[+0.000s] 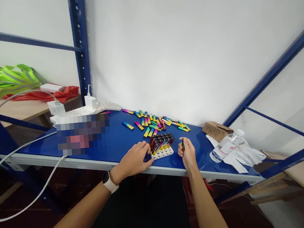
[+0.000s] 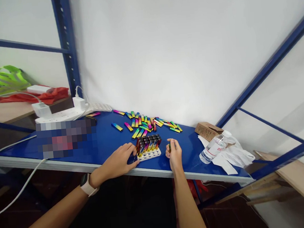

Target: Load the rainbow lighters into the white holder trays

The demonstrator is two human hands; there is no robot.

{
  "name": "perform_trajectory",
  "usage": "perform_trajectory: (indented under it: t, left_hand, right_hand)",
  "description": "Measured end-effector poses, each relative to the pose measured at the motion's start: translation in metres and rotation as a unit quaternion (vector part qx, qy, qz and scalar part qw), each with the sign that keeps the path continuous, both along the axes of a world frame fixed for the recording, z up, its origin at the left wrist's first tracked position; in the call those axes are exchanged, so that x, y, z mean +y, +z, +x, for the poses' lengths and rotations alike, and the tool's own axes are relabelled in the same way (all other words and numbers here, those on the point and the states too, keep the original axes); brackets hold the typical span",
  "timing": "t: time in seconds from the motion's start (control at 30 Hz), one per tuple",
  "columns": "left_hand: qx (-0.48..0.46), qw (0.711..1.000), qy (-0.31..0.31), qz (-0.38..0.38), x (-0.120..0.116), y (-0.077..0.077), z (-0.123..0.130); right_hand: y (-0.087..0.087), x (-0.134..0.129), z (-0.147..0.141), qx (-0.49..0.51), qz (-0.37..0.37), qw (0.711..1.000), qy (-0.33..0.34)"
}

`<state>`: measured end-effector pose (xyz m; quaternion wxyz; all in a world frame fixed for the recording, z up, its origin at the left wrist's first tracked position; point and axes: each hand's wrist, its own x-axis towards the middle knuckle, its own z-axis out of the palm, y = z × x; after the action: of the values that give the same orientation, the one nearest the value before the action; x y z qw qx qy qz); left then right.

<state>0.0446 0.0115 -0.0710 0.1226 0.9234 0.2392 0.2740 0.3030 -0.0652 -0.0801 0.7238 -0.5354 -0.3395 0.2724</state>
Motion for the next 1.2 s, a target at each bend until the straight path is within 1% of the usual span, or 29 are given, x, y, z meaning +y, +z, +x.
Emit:
perform_trajectory:
  t: [0.1,0.27,0.47,0.73,1.0,1.1,1.2]
  left_hand:
    - [-0.005,1.0,-0.002,0.009,0.001,0.0,0.0]
    - [-0.01,1.0,-0.006,0.013,0.002,-0.001,0.0]
    - [-0.011,1.0,-0.003,0.013,0.002,-0.001,0.0]
    - [-0.001,1.0,-0.004,0.013,0.001,0.0,0.001]
    - [0.0,1.0,-0.005,0.015,0.002,-0.001,0.001]
    - [-0.007,1.0,-0.004,0.015,0.002,-0.002,0.001]
    - [-0.012,1.0,-0.007,0.014,0.001,-0.002,0.0]
  right_hand:
    - [-0.003,-0.002,-0.005,0.03,-0.011,0.999,0.026]
    - [-0.004,-0.004,-0.004,0.053,-0.034,0.997,0.037]
    - [-0.006,-0.003,-0.004,0.053,-0.058,0.996,0.038]
    - [-0.007,-0.004,-0.003,0.036,-0.058,0.997,0.041]
    - [-0.008,-0.005,-0.006,-0.031,-0.06,0.997,0.046]
    - [-0.005,-0.007,-0.005,-0.084,-0.065,0.993,0.041]
    - [0.003,-0.012,-0.004,-0.153,-0.076,0.985,0.034]
